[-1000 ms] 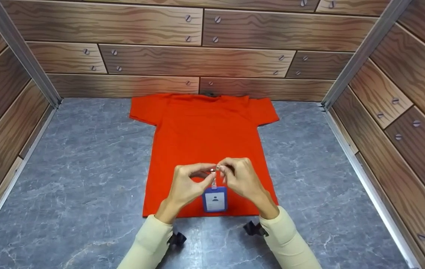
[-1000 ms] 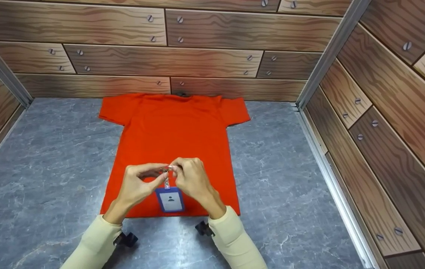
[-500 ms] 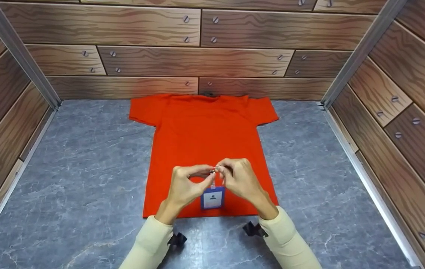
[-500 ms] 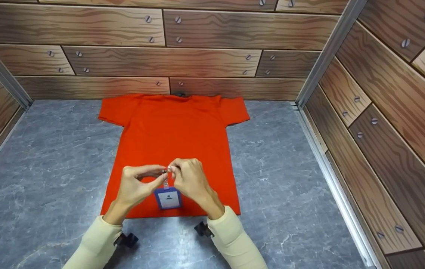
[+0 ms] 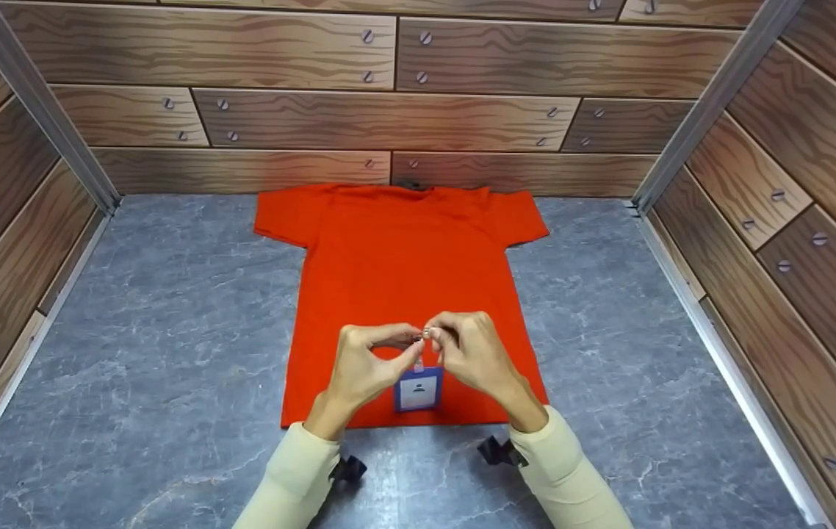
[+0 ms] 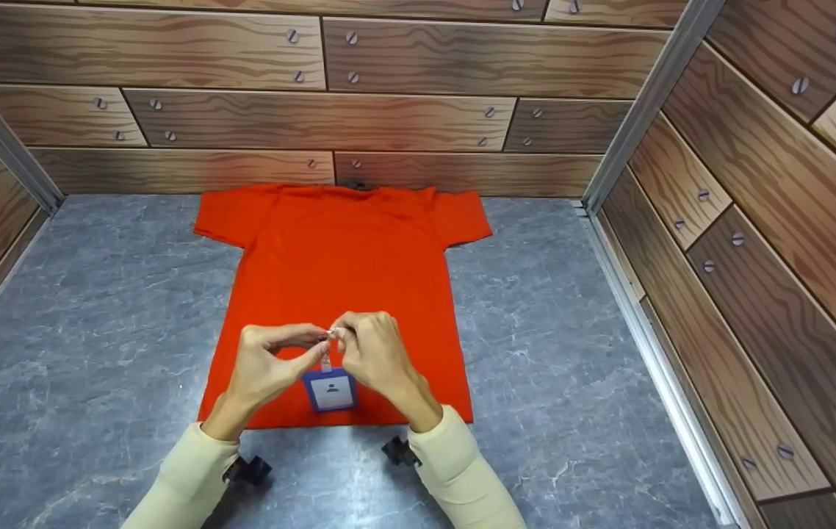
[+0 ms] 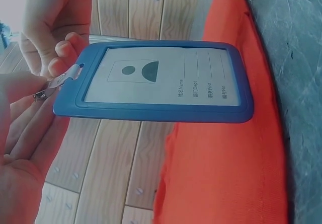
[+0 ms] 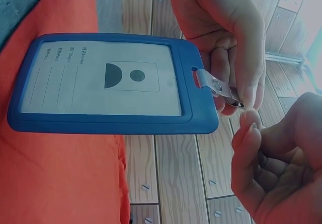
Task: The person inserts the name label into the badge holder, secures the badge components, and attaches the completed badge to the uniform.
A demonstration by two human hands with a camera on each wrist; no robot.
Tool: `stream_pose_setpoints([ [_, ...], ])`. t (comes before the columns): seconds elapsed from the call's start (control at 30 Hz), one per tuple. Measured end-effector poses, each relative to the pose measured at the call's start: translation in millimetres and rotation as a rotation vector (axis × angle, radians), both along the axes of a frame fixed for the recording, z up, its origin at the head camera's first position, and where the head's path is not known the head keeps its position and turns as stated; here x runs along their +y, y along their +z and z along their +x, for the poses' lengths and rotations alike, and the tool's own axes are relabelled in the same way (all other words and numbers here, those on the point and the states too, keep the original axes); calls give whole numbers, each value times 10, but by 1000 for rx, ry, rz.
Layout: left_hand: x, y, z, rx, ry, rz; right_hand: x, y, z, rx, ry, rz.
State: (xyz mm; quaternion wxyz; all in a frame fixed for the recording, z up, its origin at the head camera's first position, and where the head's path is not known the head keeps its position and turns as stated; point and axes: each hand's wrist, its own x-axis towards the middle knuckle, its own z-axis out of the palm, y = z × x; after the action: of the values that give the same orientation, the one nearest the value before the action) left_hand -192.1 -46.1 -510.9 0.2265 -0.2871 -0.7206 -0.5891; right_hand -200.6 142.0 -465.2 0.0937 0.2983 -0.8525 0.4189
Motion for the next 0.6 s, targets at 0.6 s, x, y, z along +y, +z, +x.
stream_pose_setpoints([
  [0.6,-13,2,-15,-8,-25,28,19,-10,-23,4,21,-2],
])
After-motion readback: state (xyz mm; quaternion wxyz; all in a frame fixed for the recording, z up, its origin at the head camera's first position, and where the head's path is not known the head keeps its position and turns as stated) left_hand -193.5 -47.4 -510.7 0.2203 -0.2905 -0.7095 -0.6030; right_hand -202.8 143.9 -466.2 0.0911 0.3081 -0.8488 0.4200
